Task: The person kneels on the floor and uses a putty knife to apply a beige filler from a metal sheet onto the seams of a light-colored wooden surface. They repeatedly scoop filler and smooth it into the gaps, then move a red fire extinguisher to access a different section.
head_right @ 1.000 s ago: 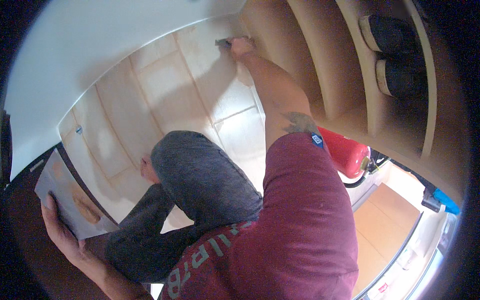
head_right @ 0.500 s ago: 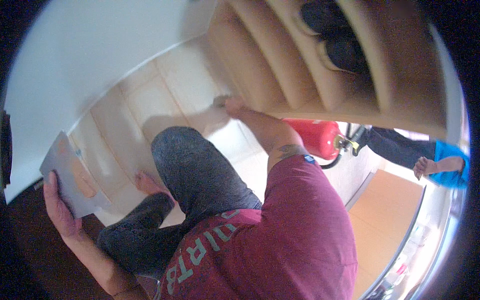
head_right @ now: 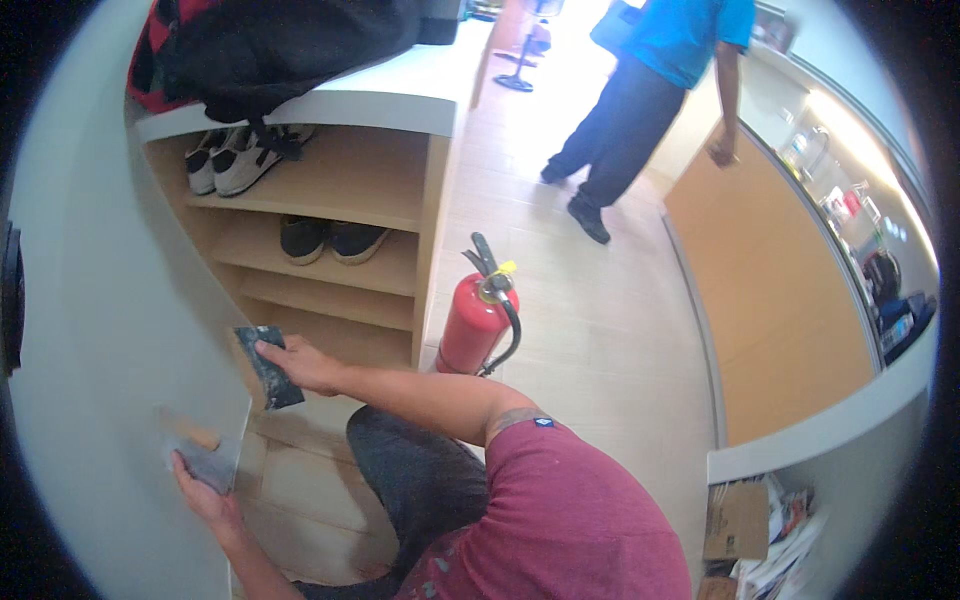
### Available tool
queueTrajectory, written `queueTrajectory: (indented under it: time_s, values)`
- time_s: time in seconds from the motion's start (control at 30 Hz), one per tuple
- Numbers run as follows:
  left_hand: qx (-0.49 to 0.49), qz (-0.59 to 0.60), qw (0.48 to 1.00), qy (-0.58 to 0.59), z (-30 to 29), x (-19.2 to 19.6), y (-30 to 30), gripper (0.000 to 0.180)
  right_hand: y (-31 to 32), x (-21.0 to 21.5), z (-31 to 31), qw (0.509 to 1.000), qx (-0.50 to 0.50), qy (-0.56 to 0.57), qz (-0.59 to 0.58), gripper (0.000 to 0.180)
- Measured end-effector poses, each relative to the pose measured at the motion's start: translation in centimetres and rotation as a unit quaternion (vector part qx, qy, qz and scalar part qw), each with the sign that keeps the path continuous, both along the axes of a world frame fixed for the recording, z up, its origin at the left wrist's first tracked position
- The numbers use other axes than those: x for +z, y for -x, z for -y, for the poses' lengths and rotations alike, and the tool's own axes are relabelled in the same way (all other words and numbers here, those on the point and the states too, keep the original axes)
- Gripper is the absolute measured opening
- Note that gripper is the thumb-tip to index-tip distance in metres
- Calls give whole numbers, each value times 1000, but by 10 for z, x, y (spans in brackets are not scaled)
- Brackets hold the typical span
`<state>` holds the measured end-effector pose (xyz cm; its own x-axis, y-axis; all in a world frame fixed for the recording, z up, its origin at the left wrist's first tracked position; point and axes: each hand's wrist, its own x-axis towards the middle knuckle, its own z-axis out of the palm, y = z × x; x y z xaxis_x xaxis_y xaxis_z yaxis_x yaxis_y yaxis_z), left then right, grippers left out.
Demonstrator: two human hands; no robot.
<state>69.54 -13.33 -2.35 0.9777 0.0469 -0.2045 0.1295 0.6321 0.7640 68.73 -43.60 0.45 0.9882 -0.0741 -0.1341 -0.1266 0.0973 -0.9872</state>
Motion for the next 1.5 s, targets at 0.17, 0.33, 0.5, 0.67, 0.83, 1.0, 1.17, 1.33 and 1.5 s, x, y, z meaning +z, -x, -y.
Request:
queueTrajectory:
  time_s: [0.17,0.33,0.5,0.67,0.83,1.0,1.17,1.33,1.5]
  values:
    - [-18,1,997,-70,63,-19,-21,62,31,28,-22,991,-15,39,127,52]
    - [-17,57,997,-46,77,-18,-35,58,69,30,-45,950,31,247,185,51]
    - [-86,33,996,-5,77,-21,-39,56,82,74,-36,966,31,258,-17,54]
    - [-115,102,988,-3,91,-22,-44,51,84,80,-42,936,-43,314,153,56]
    - [-159,13,985,66,75,-10,-58,47,101,59,-33,911,-21,406,70,61]
    - [-461,-40,879,119,72,-4,-23,46,67,81,14,972,-50,228,-43,66]
    - [-403,-39,893,197,60,18,-38,46,42,100,-5,963,53,248,-88,67]
    - [-233,3,946,227,46,22,-84,52,24,67,-17,982,-95,150,-69,52]
    - [-34,92,991,88,64,-15,-76,65,14,14,-50,927,-249,-279,-29,29]
